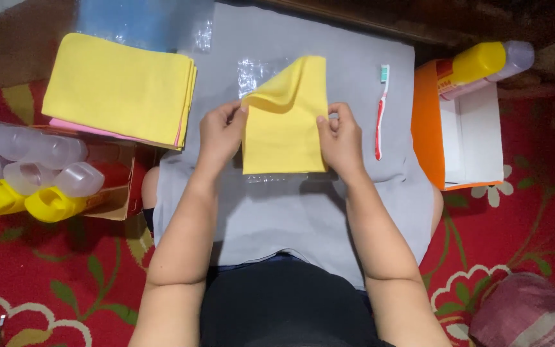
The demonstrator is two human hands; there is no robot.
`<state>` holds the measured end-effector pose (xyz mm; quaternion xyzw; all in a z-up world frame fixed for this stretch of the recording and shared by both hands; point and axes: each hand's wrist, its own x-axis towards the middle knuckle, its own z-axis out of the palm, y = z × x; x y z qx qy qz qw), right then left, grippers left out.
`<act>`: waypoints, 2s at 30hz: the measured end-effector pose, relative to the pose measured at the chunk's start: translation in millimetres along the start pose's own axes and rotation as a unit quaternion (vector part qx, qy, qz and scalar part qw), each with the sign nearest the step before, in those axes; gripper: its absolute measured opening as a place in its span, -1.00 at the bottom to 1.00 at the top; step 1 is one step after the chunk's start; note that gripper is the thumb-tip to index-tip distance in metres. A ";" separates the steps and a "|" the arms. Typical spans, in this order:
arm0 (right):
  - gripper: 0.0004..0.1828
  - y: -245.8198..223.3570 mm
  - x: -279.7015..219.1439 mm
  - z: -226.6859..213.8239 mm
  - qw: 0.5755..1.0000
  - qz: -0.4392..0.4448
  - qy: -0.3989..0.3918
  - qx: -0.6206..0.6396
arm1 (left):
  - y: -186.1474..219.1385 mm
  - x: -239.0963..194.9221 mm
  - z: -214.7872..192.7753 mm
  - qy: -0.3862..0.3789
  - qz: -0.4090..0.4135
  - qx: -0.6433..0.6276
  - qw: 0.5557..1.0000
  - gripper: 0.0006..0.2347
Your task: The person sits on the floor and uses a toothbrush to rub the surface of a yellow cloth. They then fold the cloth, place it into a plastic bottle, and secure the lid. The person repeats the process with another yellow cloth.
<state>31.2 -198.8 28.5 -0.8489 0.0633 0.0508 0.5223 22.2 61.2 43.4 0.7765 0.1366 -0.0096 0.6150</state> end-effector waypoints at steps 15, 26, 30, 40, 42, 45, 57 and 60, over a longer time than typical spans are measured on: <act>-0.64 7.8 5.7 10.8 0.993 0.056 0.009 -0.101 | -13.0 -2.4 7.5 0.009 0.005 0.136 0.991 -0.67; -0.39 -56.3 -20.5 3.3 0.990 0.052 -0.035 -0.127 | -21.5 -8.0 0.4 -0.070 -0.011 0.133 0.989 -0.44; -0.39 -44.4 -17.7 6.9 0.987 0.042 -0.022 -0.152 | -14.8 -10.5 -2.0 -0.083 -0.004 0.144 0.986 -0.41; -0.41 -8.0 -14.0 10.2 0.963 -0.008 0.014 -0.269 | -8.9 -21.1 -8.2 -0.110 0.087 0.340 0.930 -0.45; -0.46 11.0 -11.3 10.8 0.930 -0.122 0.075 -0.338 | -18.7 -21.3 -7.1 -0.090 0.147 0.347 0.922 -0.52; -0.60 36.2 -6.8 12.0 0.889 -0.272 0.102 -0.354 | -38.0 -18.7 -2.2 -0.076 0.233 0.364 0.898 -0.60; -0.58 48.3 -12.8 11.4 0.854 -0.285 0.074 -0.430 | -38.4 -15.9 25.3 -0.091 0.309 0.432 0.842 -0.62; -0.58 49.0 -10.8 6.5 0.858 -0.267 0.082 -0.431 | -39.2 -14.6 32.4 -0.074 0.340 0.429 0.834 -0.63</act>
